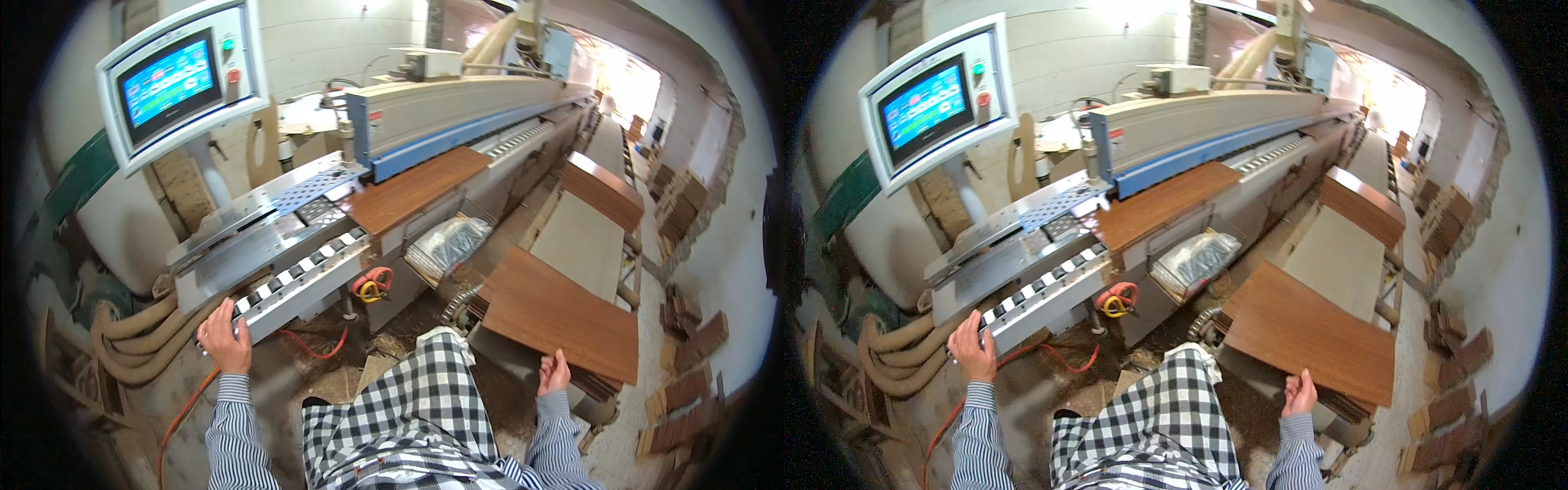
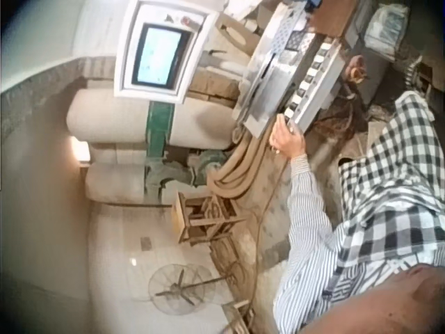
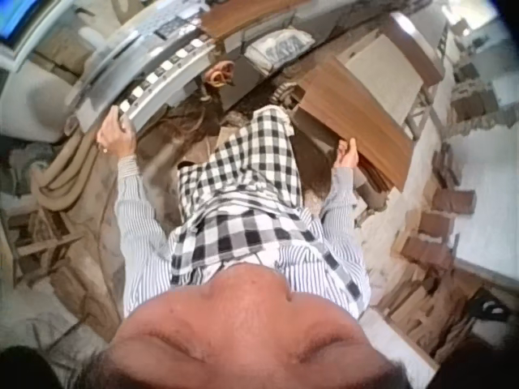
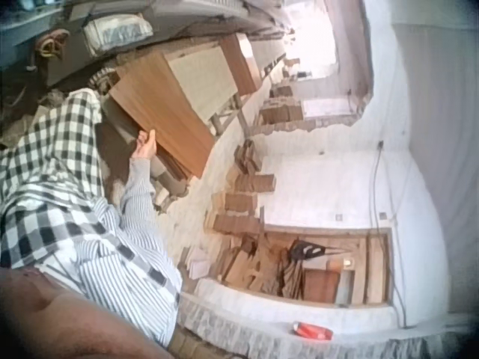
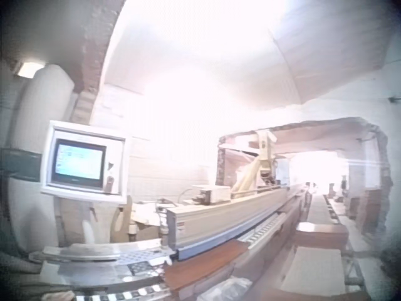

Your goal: The person repeatedly places wooden panels onto a conveyor belt of a CNC woodworking machine, allowing the machine to process each panel before retrieving it and stacking it. The cycle of loading, waiting for processing, and stacking is repeated throughout the clip.

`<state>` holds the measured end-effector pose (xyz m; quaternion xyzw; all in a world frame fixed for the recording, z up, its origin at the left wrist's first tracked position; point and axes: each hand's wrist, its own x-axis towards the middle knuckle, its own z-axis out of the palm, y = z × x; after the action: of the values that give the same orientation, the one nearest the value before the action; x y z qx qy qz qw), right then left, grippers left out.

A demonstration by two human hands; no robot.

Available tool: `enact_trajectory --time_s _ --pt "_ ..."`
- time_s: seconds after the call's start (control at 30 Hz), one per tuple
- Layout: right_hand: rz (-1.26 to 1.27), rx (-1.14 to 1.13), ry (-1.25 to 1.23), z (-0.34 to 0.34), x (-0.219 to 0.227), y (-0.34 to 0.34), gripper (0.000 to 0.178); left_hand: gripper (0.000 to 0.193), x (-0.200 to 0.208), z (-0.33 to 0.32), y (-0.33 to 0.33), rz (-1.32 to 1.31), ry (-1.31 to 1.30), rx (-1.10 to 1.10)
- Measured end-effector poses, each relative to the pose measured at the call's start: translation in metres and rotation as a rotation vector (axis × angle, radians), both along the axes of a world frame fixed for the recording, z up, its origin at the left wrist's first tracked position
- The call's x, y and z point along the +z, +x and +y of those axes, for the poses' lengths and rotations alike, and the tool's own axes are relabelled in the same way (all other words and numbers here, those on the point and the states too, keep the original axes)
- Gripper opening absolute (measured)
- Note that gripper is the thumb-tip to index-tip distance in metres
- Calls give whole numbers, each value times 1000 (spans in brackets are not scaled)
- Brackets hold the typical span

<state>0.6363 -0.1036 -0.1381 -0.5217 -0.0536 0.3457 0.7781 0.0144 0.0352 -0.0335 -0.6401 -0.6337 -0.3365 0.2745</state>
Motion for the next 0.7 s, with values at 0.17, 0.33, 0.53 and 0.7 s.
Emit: enact_trajectory --time_s 0.17,0.33,0.53,0.7 --pt "89 226 68 -56 -29 -2 20 42 6 -1 5 -20 -7 -23" --pt "208 -8 124 -73 4 11 28 43 12 -8 7 -48 -13 -24" --pt "236 191 -4 -88 14 24 28 49 25 -22 6 -124 -102 -116" --pt "98 314 190 -48 18 -8 18 61 32 -53 31 -178 -250 -269"
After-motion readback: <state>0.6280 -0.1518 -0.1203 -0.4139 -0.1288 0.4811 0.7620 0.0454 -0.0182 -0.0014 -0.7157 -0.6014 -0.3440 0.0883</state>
